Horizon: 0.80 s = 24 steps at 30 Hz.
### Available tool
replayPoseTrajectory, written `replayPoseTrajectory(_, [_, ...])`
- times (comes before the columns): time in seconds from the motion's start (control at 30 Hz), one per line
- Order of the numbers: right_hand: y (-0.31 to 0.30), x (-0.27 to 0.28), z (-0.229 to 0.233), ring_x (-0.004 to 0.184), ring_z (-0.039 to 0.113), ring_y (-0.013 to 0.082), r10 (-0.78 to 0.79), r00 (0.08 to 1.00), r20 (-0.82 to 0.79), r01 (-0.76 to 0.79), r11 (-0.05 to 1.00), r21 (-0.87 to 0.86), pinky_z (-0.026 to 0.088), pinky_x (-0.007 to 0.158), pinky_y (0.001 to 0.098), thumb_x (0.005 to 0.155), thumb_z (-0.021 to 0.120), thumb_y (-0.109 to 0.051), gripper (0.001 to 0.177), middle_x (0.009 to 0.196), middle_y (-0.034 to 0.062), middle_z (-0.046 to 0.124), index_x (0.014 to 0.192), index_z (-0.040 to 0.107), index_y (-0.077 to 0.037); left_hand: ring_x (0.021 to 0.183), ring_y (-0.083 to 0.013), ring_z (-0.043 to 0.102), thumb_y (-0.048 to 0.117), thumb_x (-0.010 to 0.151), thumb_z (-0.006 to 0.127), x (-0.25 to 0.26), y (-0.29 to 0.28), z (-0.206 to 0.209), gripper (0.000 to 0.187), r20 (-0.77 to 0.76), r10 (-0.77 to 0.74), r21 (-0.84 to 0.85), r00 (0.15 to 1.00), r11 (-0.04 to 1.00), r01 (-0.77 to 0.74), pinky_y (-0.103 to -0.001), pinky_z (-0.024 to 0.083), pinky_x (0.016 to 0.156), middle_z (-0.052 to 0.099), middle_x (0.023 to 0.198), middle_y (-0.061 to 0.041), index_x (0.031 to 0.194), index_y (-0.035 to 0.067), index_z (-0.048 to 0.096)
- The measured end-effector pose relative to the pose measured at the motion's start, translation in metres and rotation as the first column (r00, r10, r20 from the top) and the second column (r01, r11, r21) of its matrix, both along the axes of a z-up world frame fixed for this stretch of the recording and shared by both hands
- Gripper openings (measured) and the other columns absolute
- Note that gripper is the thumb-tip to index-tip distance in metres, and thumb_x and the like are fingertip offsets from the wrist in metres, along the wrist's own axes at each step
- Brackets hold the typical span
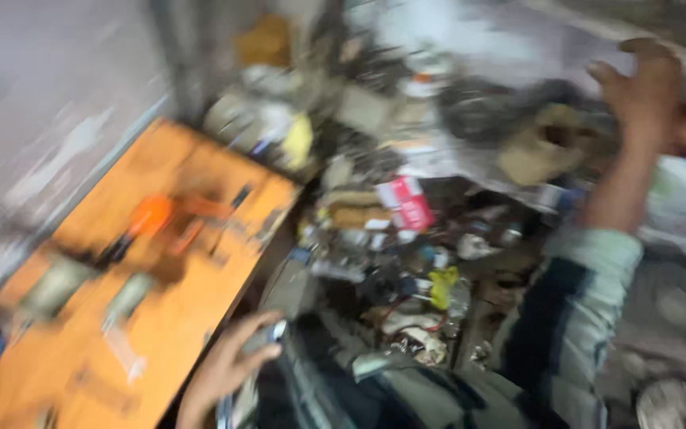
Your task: The person operates a manual wire-winding machine to wrap copper wire onto a cylindrical bobbin. They repeatedly crank the handle to wind the wire, then stop to adjust the wire path and measure the bobbin with a tape measure before resuming winding.
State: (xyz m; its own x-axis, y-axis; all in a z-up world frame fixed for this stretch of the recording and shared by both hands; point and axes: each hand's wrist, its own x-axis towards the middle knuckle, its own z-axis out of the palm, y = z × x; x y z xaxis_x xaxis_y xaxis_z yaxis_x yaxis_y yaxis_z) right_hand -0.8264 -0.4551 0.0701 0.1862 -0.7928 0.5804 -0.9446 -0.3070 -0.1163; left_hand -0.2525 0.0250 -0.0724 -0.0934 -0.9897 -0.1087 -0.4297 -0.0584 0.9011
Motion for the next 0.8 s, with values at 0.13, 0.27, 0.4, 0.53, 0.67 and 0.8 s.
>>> replayPoseTrajectory(0.13, [0.082,0.182,-0.004,0.115,0.067,0.0277,0.531,0.796,0.291,-0.588,0.792,0.163,0.055,0.099,0.0405,0.095,0.081,-0.006,0.04,0.129,0.0157,0.072,0.132,0.067,0.002,0.126,-0.0261,0.065,0.035,0.092,0.073,0.017,0.04,0.03,0.054,0.025,0.004,-0.027,1.0,1.0,-0.003,-0.038,0.049,0.105,0.069,0.135,-0.011,0.138,0.008,0.061])
replayPoseTrajectory(0.27, [0.181,0.402,-0.043,0.137,0.061,0.0249,0.478,0.19,0.857,-0.979,0.03,0.2,0.053,0.112,0.0373,0.071,0.07,0.006,0.071,0.144,0.01,0.063,0.14,0.06,-0.002,0.12,-0.0229,0.07,0.03,0.094,0.072,0.037,0.073,0.029,0.051,-0.141,0.187,-0.013,0.972,0.981,-0.191,-0.037,0.053,0.103,0.073,0.126,-0.011,0.137,0.006,0.062])
replayPoseTrajectory(0.4, [0.236,0.591,-0.077,0.161,0.031,0.0254,0.354,-0.195,0.915,-0.971,-0.199,-0.131,0.026,0.132,0.0436,0.104,0.069,-0.054,0.09,0.17,0.0093,0.032,0.164,0.024,-0.005,0.118,-0.0201,0.069,0.026,0.095,0.072,0.048,0.103,0.009,0.047,-0.257,0.319,0.055,0.912,0.947,-0.316,-0.037,0.055,0.101,0.074,0.123,-0.012,0.136,0.004,0.063])
replayPoseTrajectory(0.53, [0.26,0.678,-0.106,0.156,0.032,0.0245,-0.033,-0.275,0.961,-0.949,-0.149,-0.277,0.018,0.137,0.0413,0.096,0.05,-0.08,0.104,0.168,0.0125,0.041,0.165,0.034,-0.004,0.117,-0.0182,0.067,0.023,0.095,0.071,0.057,0.147,-0.025,0.048,-0.463,0.42,0.109,0.78,0.901,-0.421,-0.034,0.055,0.1,0.07,0.125,-0.01,0.137,0.002,0.06])
replayPoseTrajectory(0.67, [0.294,0.628,-0.129,0.149,0.042,0.0299,-0.228,-0.473,0.851,-0.827,-0.216,-0.518,0.027,0.13,0.0477,0.088,0.052,-0.081,0.104,0.16,0.0104,0.051,0.159,0.044,-0.006,0.111,-0.0175,0.064,0.019,0.096,0.071,0.072,0.174,-0.05,0.049,-0.594,0.532,0.225,0.603,0.83,-0.511,-0.034,0.053,0.093,0.07,0.123,-0.01,0.139,-0.002,0.06])
replayPoseTrajectory(0.8, [0.343,0.536,-0.155,0.154,0.044,0.032,-0.249,-0.394,0.885,-0.889,-0.141,-0.436,0.026,0.136,0.0514,0.09,0.06,-0.075,0.075,0.156,0.0137,0.046,0.127,0.057,-0.01,0.114,-0.0247,0.061,0.017,0.096,0.072,0.085,0.158,-0.056,0.063,-0.699,0.607,0.263,0.377,0.709,-0.655,-0.038,0.053,0.091,0.062,0.13,-0.017,0.151,-0.004,0.05])
